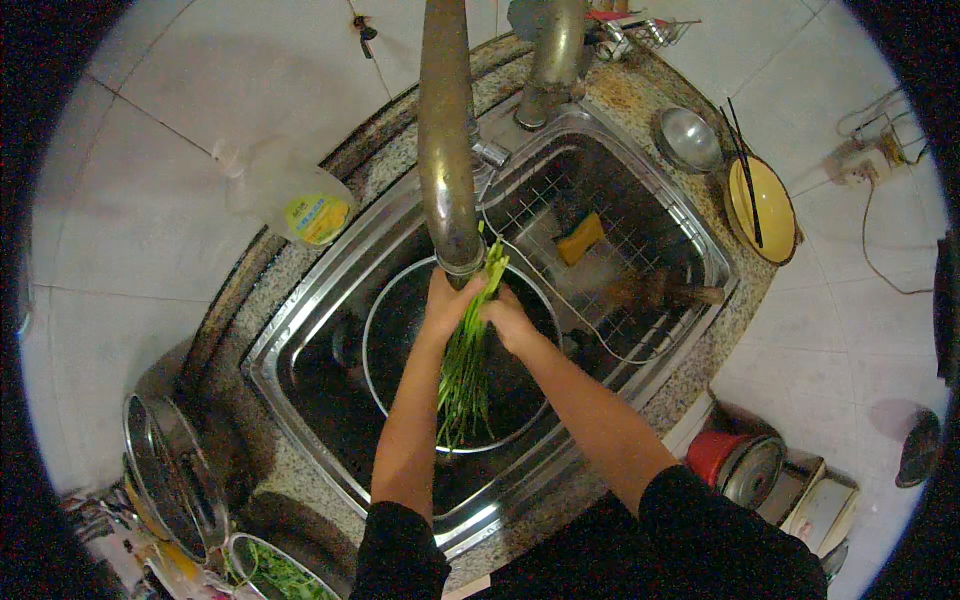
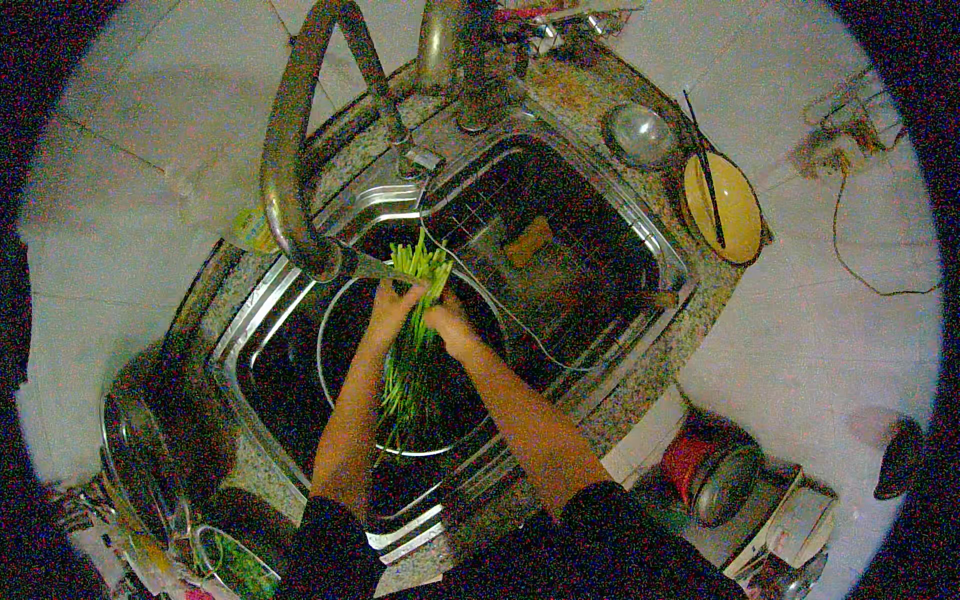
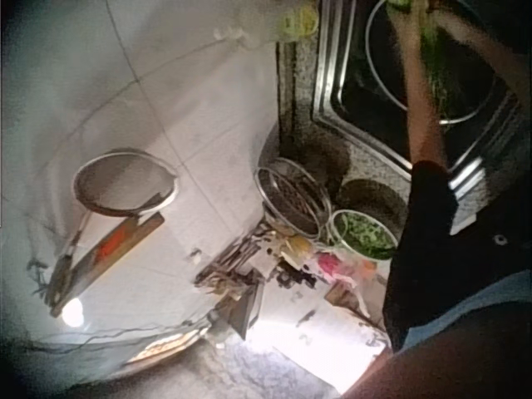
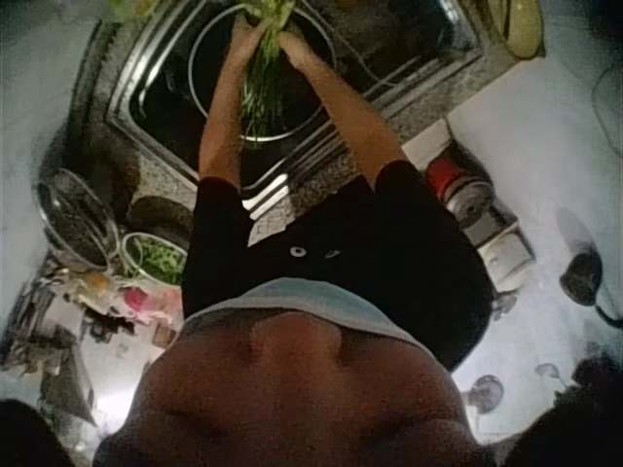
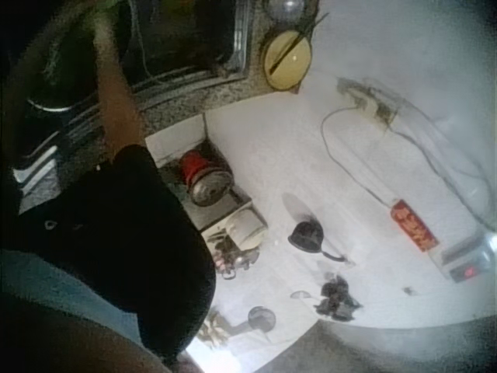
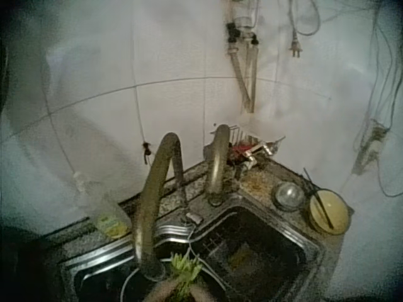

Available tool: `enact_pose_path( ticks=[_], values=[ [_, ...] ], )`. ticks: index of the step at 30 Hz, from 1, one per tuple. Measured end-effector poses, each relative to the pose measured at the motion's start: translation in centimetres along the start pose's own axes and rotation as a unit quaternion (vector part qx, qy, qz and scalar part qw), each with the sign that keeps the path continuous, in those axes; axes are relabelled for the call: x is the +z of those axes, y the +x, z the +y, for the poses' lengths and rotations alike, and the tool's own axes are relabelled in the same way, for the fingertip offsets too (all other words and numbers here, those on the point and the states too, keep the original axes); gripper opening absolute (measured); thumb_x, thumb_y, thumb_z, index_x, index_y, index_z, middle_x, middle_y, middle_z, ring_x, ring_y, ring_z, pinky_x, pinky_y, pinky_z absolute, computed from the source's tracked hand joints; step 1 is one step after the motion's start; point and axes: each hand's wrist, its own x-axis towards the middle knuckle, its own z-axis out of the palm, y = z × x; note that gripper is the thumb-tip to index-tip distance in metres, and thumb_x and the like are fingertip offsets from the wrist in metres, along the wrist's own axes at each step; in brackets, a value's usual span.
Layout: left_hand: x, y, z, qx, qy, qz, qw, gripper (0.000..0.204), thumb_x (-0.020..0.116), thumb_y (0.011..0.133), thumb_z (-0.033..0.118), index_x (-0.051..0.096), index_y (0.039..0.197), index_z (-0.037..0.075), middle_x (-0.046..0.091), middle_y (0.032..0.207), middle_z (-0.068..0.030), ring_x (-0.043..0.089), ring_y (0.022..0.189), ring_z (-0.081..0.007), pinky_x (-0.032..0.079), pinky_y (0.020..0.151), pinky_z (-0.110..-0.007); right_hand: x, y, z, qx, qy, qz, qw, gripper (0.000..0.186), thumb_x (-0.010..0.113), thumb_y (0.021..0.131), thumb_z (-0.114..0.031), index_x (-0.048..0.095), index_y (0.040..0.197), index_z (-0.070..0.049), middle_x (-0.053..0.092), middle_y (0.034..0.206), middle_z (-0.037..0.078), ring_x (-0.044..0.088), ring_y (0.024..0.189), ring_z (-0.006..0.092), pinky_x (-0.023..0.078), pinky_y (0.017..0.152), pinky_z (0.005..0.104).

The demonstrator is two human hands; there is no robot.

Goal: The person trims the ends of green vegetables on a cutting board, then washes them under running water in a sink. They place the cleaned vegetables into a pot and briefly wash a plate.

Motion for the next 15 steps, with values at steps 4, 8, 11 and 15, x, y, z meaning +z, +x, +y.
enact_pose_path(
  ticks=[4, 8, 11, 15],
  values=[
    [0.9, 0.9, -0.9, -0.038, 0.023, 0.018, 0.999, 0.046, 0.058, 0.072, 0.030, 0.045, 0.103, -0.001, 0.052, 0.097, -0.0168, 0.050, 0.091, -0.0263, 0.037, 0.079, -0.033, 0.2, 0.9, -1.5, -0.028, 0.011, -0.092, 0.995, 0.043, 0.059, 0.063, -0.004, 0.046, 0.104, -0.004, 0.051, 0.097, 0.005, 0.047, 0.089, 0.0170, 0.036, 0.076, 0.0284],
    [0.4, -0.7, 0.4, -0.031, -0.027, -0.024, 0.999, 0.034, 0.045, 0.083, 0.027, 0.046, 0.105, 0.001, 0.053, 0.098, -0.0098, 0.049, 0.089, -0.0197, 0.036, 0.079, -0.030, -0.6, 0.5, -2.6, -0.017, -0.030, -0.185, 0.982, 0.046, 0.063, 0.061, -0.005, 0.047, 0.105, -0.004, 0.052, 0.098, 0.004, 0.047, 0.092, 0.0160, 0.036, 0.079, 0.0274],
    [-1.7, -0.6, -0.1, -0.059, -0.086, -0.091, 0.990, 0.032, 0.041, 0.085, 0.025, 0.047, 0.104, 0.000, 0.053, 0.099, -0.0084, 0.048, 0.090, -0.0156, 0.036, 0.079, -0.029, 0.1, 0.1, -3.1, -0.040, -0.054, -0.195, 0.978, 0.045, 0.065, 0.060, -0.005, 0.049, 0.103, -0.003, 0.053, 0.096, 0.004, 0.049, 0.090, 0.0155, 0.037, 0.078, 0.0275],
    [-2.1, -0.1, -0.9, -0.065, 0.142, -0.082, 0.984, 0.041, 0.038, 0.085, 0.034, 0.042, 0.107, 0.000, 0.047, 0.103, -0.0183, 0.044, 0.096, -0.0294, 0.033, 0.083, -0.036, 0.9, 1.4, 0.0, -0.067, -0.007, -0.119, 0.991, 0.052, 0.065, 0.057, -0.005, 0.048, 0.106, -0.004, 0.054, 0.101, 0.004, 0.050, 0.093, 0.0180, 0.039, 0.082, 0.0293]
  ],
)
